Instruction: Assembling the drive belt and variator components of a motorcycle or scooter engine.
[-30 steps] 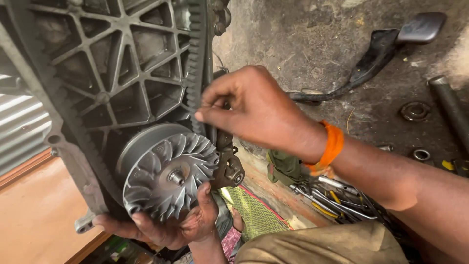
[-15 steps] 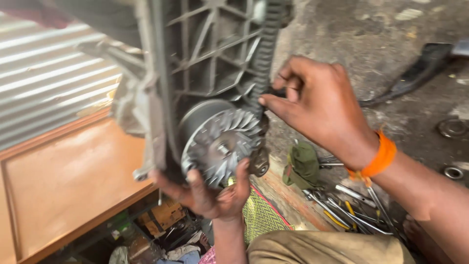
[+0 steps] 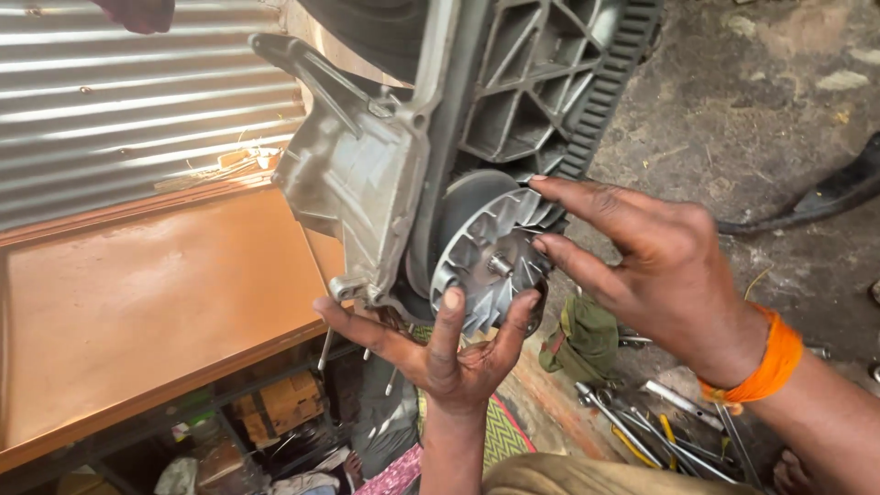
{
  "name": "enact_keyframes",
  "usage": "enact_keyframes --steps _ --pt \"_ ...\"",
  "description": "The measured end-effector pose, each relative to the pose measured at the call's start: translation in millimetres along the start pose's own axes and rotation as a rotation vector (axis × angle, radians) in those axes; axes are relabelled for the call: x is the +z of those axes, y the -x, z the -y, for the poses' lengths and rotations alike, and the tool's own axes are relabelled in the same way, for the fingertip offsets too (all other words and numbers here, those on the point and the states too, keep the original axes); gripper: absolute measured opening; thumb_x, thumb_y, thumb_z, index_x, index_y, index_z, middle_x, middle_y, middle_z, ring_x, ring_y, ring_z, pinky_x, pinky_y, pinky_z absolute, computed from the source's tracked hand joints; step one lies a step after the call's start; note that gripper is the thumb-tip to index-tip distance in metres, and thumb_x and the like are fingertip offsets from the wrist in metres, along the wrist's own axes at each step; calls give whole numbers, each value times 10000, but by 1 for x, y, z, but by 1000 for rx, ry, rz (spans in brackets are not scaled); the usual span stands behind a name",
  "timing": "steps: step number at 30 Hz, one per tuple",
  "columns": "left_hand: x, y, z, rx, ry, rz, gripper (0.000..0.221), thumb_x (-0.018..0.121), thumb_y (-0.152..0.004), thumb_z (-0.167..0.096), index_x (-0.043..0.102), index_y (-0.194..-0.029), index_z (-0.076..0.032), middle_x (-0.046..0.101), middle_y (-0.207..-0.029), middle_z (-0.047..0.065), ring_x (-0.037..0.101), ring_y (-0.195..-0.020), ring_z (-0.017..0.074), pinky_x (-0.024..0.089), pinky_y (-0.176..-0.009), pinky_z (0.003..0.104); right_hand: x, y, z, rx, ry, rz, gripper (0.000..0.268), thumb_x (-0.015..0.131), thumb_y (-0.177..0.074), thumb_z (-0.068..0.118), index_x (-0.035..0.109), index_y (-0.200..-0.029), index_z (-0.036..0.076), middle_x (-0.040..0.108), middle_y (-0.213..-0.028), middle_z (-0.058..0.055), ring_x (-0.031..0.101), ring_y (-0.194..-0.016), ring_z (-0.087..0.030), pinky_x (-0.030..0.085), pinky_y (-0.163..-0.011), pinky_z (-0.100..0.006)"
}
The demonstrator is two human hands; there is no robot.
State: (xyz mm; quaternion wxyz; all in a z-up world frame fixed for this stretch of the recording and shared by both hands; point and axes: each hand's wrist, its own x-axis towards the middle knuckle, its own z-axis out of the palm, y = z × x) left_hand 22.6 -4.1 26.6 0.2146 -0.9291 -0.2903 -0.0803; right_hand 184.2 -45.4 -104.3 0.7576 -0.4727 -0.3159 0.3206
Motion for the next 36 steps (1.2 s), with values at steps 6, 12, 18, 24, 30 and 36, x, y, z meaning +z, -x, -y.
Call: enact_keyframes --steps 6,12,18,24,30,36 --pt "-6 6 12 -3 71 76 800 969 -845 -472 447 -1446 -392 -22 -1661 350 44 -1583 623 264 -1261 731 12 7 -14 249 7 36 528 903 -768 158 745 -1272 128 647 -669 -58 409 -466 -80 361 -458 -280" --pt "-5 6 16 -32 154 15 750 983 -811 -431 509 -1391 -396 37 -1676 327 138 -1595 598 317 -1275 668 15 2 2 190 25 -1 504 886 -773 152 732 -1250 101 689 -833 -40 390 -517 -45 376 -493 -247" --pt "-17 1 18 -25 171 39 709 1005 -803 -399 573 -1364 -365 35 -1644 365 158 -1561 609 291 -1289 670 20 3 21 183 145 -21 482 884 -797 127 734 -1253 72 710 -939 -33 376 -527 -49 330 -468 -265" --pt "-18 7 19 -70 144 27 671 1016 -788 -427 633 -1339 -395 64 -1642 370 208 -1549 566 324 -1281 559 25 40 15 217 331 -146 599 934 -798 206 632 -1279 17 592 -1032 -56 512 -825 -91 450 -643 -224" --pt "-17 12 20 -86 160 32 667 1011 -786 -435 637 -1337 -410 71 -1639 376 226 -1555 541 340 -1256 525 11 145 -62 632 -560 -678 340 617 -1011 -44 488 -1325 -28 609 -1230 -86 626 -1111 -165 541 -969 -271" --pt "-15 9 20 -34 149 27 662 1011 -834 -434 623 -1367 -373 51 -1647 368 182 -1571 578 329 -1293 579 38 90 34 511 -314 -476 243 576 -1019 -77 577 -1262 -72 705 -1215 -234 739 -1133 -281 601 -978 -364"
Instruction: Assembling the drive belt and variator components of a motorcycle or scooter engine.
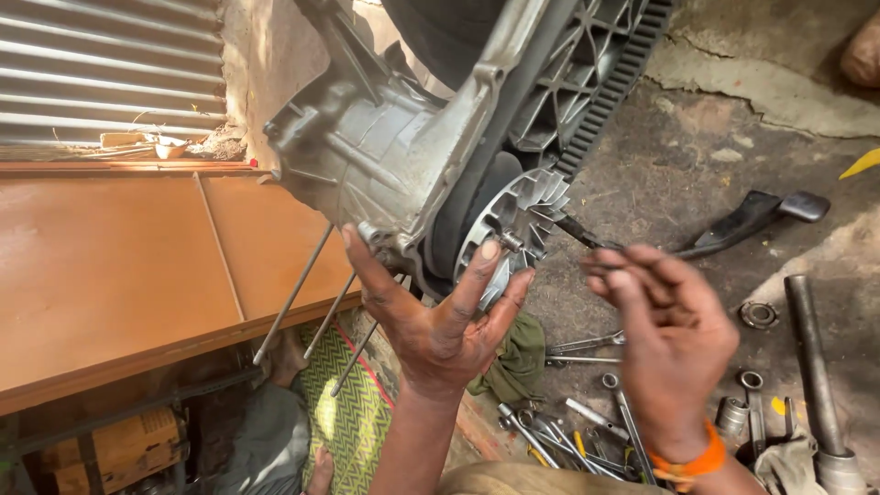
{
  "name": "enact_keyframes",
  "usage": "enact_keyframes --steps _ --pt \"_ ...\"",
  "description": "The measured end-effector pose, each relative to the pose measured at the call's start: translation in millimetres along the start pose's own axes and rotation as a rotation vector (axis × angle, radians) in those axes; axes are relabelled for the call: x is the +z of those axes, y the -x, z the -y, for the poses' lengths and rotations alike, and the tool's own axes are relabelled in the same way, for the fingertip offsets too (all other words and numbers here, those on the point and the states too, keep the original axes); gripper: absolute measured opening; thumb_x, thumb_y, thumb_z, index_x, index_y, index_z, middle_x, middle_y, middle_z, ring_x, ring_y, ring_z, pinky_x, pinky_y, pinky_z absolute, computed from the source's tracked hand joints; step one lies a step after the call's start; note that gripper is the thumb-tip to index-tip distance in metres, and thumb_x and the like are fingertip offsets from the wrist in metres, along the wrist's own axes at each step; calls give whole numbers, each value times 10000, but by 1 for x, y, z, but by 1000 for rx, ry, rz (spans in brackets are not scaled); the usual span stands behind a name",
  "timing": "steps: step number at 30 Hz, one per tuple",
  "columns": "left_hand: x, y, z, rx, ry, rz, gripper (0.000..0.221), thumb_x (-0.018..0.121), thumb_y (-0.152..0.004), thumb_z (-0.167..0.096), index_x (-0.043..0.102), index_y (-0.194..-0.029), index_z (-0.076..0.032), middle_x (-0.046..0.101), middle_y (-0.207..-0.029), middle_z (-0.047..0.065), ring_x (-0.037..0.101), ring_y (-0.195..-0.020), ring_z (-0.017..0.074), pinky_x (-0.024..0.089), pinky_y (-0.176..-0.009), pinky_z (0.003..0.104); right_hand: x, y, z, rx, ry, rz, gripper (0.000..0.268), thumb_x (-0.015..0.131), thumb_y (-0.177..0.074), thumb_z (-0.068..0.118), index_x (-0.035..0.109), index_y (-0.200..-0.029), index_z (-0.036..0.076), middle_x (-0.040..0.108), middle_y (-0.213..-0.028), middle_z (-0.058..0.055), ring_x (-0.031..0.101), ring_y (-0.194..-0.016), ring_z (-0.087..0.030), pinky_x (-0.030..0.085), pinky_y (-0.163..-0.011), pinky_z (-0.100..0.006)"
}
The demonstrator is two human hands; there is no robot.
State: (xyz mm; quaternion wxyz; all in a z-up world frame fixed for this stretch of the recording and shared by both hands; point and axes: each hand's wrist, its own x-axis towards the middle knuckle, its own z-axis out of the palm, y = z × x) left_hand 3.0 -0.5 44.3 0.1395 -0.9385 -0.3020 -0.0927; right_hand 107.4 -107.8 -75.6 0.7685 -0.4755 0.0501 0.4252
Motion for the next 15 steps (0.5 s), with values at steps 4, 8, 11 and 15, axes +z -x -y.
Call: enact_keyframes --steps 4,8,11,15 --pt "2 0 0 3 12 -7 659 1000 -836 -429 614 -1367 -371 57 -1650 360 176 -1574 579 323 -1302 610 30 -5 12 -306 83 94 186 660 -1005 -117 636 -1184 -75 735 -1160 -232 764 -1105 -274 612 -951 -360" --pt "5 2 -1 -23 22 -20 652 999 -833 -380 614 -1360 -371 58 -1661 364 180 -1582 578 316 -1271 607 47 -9 6 -350 -62 227 221 697 -954 -133 644 -1153 -53 734 -1161 -208 740 -1169 -275 606 -1008 -374" --pt "7 4 -1 -39 37 -20 650 996 -844 -356 608 -1366 -380 56 -1668 353 168 -1593 574 297 -1266 599 50 -15 3 -309 -88 244 239 719 -933 -121 642 -1145 -44 729 -1146 -192 739 -1159 -267 615 -1013 -371" --pt "7 5 1 -33 27 -19 645 992 -864 -363 604 -1379 -395 49 -1674 344 137 -1603 566 272 -1283 600 46 -31 17 -457 193 269 239 791 -875 -39 676 -1081 0 728 -1113 -147 737 -1089 -245 619 -977 -356"
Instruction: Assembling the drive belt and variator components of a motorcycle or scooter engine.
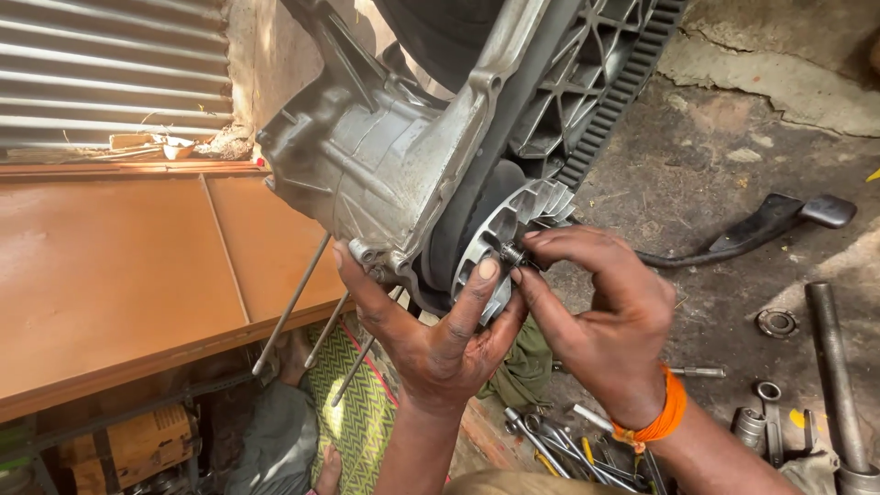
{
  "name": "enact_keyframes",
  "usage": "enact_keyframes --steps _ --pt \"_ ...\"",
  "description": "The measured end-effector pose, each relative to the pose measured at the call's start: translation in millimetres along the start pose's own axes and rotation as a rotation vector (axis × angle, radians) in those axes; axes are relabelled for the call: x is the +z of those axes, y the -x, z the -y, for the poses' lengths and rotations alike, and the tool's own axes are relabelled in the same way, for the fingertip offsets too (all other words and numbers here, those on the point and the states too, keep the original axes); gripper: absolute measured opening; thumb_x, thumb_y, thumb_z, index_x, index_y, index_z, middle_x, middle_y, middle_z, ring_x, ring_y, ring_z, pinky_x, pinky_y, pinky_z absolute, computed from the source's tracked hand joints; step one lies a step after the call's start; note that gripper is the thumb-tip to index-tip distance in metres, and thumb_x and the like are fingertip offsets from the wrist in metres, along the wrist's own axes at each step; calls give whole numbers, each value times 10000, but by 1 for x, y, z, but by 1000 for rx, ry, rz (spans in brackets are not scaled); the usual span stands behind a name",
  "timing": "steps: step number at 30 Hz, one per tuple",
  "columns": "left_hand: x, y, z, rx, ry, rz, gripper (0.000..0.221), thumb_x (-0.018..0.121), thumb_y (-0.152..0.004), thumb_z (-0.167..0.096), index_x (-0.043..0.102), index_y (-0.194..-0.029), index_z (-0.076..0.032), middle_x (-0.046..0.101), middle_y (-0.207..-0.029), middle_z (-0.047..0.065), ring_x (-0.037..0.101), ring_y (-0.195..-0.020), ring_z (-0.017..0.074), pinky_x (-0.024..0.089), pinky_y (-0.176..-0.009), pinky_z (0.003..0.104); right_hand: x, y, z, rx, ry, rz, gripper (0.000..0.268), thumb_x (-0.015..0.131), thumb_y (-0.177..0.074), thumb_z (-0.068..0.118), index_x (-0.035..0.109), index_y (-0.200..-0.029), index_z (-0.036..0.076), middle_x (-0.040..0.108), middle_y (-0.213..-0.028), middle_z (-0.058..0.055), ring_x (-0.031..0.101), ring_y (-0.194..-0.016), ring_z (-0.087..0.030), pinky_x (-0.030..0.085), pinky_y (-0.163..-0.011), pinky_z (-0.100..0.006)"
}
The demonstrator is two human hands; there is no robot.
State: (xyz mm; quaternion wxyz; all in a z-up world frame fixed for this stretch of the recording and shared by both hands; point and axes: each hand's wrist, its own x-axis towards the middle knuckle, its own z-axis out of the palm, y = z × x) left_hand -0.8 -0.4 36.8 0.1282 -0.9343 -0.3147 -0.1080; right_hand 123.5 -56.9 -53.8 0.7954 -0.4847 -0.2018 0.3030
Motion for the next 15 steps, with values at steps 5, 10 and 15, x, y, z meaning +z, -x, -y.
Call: enact_keyframes --steps 5,10,15 --pt "-2 1 2 -9 8 16 637 969 -838 -341 609 -1360 -406 62 -1657 356 138 -1587 570 266 -1293 617 -5 -8 7 -145 320 113 197 811 -848 23 731 -1028 25 712 -1090 -124 741 -993 -215 620 -841 -322" --pt "-1 -1 1 -5 -6 6 607 932 -872 -344 597 -1373 -420 82 -1658 362 153 -1594 562 277 -1268 611 -6 -13 5 -184 389 161 232 817 -848 58 736 -1061 13 680 -1018 -129 728 -891 -215 615 -733 -300" --pt "4 -1 -1 10 -160 -32 572 823 -957 -517 521 -1438 -457 97 -1645 392 330 -1504 501 372 -1112 533 -6 -17 5 -238 432 194 236 821 -860 86 718 -1057 7 709 -1005 -111 734 -877 -252 601 -740 -340"
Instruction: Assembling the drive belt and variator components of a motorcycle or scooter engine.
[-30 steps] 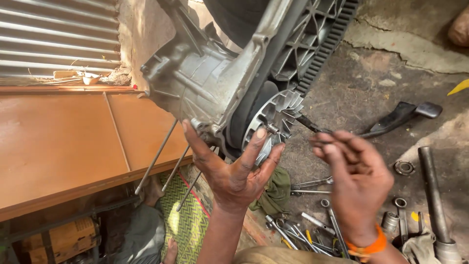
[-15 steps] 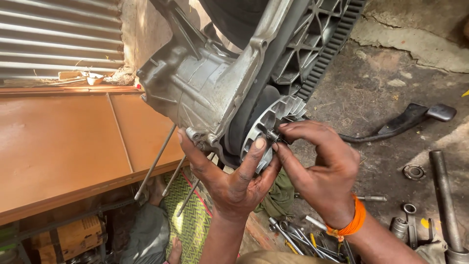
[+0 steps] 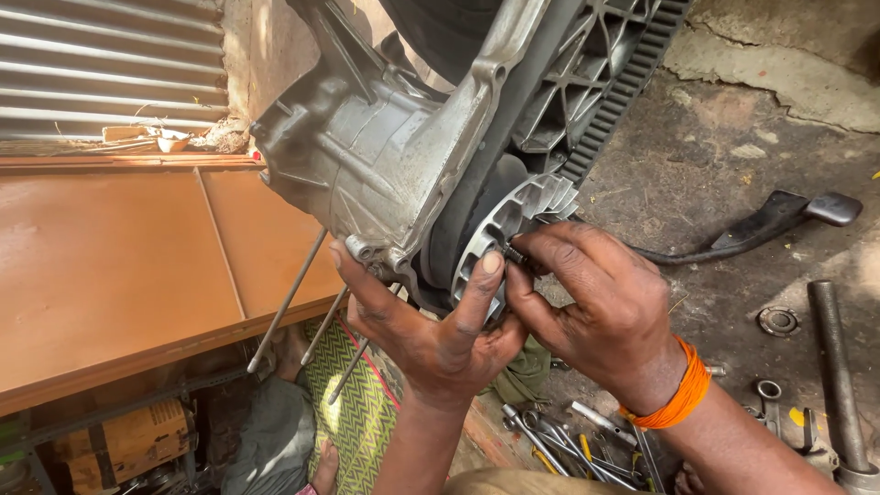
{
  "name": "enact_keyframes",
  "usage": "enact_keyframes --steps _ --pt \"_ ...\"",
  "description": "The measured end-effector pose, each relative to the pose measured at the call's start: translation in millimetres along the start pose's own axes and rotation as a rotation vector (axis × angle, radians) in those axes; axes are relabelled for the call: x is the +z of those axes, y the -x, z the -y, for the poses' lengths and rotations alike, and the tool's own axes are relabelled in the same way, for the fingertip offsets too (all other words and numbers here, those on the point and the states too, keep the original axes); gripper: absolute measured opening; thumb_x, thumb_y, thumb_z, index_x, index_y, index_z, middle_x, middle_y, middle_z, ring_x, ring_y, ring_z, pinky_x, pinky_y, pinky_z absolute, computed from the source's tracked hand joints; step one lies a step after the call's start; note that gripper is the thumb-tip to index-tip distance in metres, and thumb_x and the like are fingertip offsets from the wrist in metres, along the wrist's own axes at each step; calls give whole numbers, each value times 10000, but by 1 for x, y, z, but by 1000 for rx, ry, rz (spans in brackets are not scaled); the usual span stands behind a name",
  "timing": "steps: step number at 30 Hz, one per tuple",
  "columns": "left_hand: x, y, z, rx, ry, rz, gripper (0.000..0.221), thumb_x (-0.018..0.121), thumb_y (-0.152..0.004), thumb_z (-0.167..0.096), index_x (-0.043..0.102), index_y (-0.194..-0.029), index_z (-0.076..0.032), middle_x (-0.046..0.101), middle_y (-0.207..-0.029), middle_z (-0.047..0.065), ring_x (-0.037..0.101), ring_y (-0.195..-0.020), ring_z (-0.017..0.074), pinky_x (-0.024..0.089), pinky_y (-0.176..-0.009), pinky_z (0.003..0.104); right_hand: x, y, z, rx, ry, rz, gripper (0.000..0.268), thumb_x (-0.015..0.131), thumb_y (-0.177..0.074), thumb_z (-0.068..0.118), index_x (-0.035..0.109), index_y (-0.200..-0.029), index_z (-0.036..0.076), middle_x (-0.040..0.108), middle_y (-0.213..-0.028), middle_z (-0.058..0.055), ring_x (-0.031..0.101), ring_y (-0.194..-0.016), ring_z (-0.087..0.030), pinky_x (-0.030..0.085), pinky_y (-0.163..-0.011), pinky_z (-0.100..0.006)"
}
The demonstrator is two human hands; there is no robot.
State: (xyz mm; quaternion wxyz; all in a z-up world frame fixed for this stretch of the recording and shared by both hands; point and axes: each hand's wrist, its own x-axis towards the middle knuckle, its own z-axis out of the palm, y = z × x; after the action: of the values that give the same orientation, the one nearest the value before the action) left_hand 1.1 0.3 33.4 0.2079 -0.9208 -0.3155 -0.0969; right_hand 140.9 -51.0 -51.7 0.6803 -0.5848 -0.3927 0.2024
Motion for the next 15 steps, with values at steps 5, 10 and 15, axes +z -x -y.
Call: enact_keyframes --steps 5,10,15 --pt "5 1 -5 -23 -63 10 593 723 -946 -603 463 -1459 -461 114 -1605 439 302 -1479 537 317 -1130 557 -1 -3 6 29 -17 12 228 825 -854 92 705 -1029 7 705 -1008 -119 733 -884 -270 592 -739 -352" --pt "8 -1 -10 -19 -72 -22 555 706 -1014 -565 443 -1487 -442 124 -1595 462 272 -1493 555 319 -1119 546 -2 -5 9 64 -37 21 230 826 -847 90 704 -1023 7 703 -1011 -125 732 -885 -274 586 -737 -357" --pt "11 -1 -16 -78 -17 -59 510 728 -1048 -483 456 -1477 -441 145 -1631 441 316 -1514 532 329 -1105 525 -3 -6 18 103 -22 22 235 813 -840 72 690 -1023 -11 697 -1016 -141 721 -893 -290 575 -747 -369"
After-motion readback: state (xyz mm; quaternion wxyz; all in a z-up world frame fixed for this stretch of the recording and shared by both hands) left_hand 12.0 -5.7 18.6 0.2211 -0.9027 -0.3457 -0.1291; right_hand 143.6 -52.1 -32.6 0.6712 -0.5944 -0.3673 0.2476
